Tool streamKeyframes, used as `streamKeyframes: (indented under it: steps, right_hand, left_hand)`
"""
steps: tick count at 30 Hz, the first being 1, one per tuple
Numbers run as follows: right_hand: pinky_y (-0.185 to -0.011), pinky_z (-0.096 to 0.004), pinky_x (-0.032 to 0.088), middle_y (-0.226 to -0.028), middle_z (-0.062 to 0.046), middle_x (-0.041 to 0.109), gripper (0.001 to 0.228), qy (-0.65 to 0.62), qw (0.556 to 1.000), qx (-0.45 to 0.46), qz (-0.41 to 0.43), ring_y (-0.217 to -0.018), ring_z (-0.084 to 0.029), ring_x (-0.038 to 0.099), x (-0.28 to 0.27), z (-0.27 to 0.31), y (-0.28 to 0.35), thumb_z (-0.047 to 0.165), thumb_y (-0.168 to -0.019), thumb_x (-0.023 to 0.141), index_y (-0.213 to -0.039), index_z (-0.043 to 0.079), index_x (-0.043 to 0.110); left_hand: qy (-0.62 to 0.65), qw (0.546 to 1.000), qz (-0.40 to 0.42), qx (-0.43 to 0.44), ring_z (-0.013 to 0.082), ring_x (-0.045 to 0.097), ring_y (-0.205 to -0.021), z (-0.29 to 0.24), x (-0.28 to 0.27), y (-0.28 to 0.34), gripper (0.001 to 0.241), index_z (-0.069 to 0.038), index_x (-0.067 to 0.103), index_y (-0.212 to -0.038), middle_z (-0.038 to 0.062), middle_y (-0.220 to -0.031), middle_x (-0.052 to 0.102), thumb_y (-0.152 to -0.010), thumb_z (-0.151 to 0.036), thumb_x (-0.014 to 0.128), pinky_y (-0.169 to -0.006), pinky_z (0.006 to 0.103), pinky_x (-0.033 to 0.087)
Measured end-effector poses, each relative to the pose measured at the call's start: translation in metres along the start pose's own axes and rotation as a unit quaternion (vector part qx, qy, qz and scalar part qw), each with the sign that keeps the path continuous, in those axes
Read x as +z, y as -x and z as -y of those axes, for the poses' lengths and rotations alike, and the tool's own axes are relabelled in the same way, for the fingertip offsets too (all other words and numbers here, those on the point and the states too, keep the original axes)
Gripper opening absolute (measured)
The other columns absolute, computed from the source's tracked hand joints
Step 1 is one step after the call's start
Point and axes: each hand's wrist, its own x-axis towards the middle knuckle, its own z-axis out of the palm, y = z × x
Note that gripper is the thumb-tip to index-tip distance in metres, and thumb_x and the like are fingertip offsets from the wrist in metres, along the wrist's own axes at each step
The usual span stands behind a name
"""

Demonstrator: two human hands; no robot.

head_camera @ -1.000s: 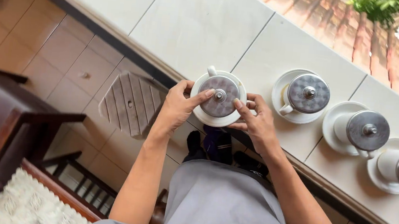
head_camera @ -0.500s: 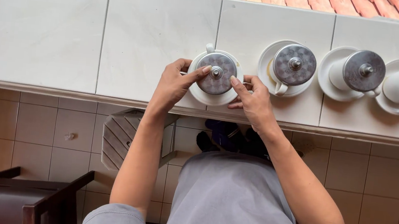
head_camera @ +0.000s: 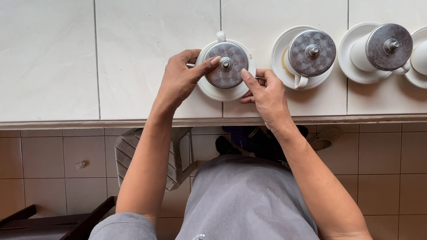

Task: The person folds a green cloth and a white towel, wipes a chair seat with a cloth, then carries lidded cups and a teapot one at a time from a lace-covered table to a white ledge, arranging them in a row next to a plate of fruit.

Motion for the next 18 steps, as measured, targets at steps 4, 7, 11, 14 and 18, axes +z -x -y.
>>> streamKeyframes:
  steps: [4,7,11,14,18]
  right_hand:
    - [-0.067,-0.029,0.066,-0.093,-0.009,0.065,0.053,-0.014,1.000,-0.008,-0.003,-0.080,-0.011,0.067,0.002,0.001,-0.003,0.039,-0.096,0.069,-0.117,-0.009,0.060]
    - [-0.071,-0.028,0.066,-0.095,-0.009,0.066,0.053,-0.025,1.000,-0.011,0.000,-0.083,-0.012,0.068,0.002,0.002,-0.006,0.038,-0.098,0.068,-0.120,-0.009,0.060]
    - [-0.078,-0.031,0.066,-0.106,-0.013,0.066,0.054,-0.045,0.999,-0.020,0.001,-0.092,-0.015,0.071,0.006,0.006,-0.006,0.036,-0.100,0.065,-0.127,-0.010,0.056]
    - [-0.085,-0.034,0.064,-0.116,-0.016,0.066,0.053,-0.076,0.996,-0.045,0.001,-0.101,-0.017,0.069,0.006,0.000,-0.002,0.031,-0.101,0.064,-0.130,-0.011,0.054]
    - [-0.094,-0.038,0.061,-0.118,-0.021,0.065,0.044,-0.168,0.985,-0.045,-0.009,-0.104,-0.024,0.069,-0.007,-0.028,0.013,0.019,-0.103,0.060,-0.133,-0.012,0.050]
  left_hand:
    - [-0.016,1.000,-0.004,0.006,0.0168,0.073,-0.087,-0.002,0.001,-0.006,0.055,0.004,0.074,-0.115,0.013,-0.092,0.078,-0.084,-0.041,0.081,-0.078,0.0296,0.058]
    - [-0.012,0.999,-0.028,0.010,0.0181,0.074,-0.090,0.002,0.004,-0.014,0.063,0.007,0.070,-0.120,0.015,-0.095,0.077,-0.083,-0.043,0.082,-0.080,0.0297,0.059]
    - [0.013,0.998,-0.056,0.026,0.0198,0.075,-0.095,0.013,0.007,-0.023,0.073,0.011,0.064,-0.125,0.018,-0.100,0.077,-0.083,-0.046,0.082,-0.084,0.0303,0.060]
    - [0.033,0.997,-0.059,0.047,0.0210,0.074,-0.097,0.023,0.006,-0.026,0.075,0.012,0.064,-0.127,0.020,-0.104,0.077,-0.085,-0.048,0.081,-0.086,0.0313,0.059]
    - [0.003,0.995,-0.075,0.059,0.0206,0.072,-0.102,0.027,0.002,-0.016,0.078,0.012,0.058,-0.134,0.021,-0.111,0.073,-0.089,-0.049,0.079,-0.087,0.0322,0.059]
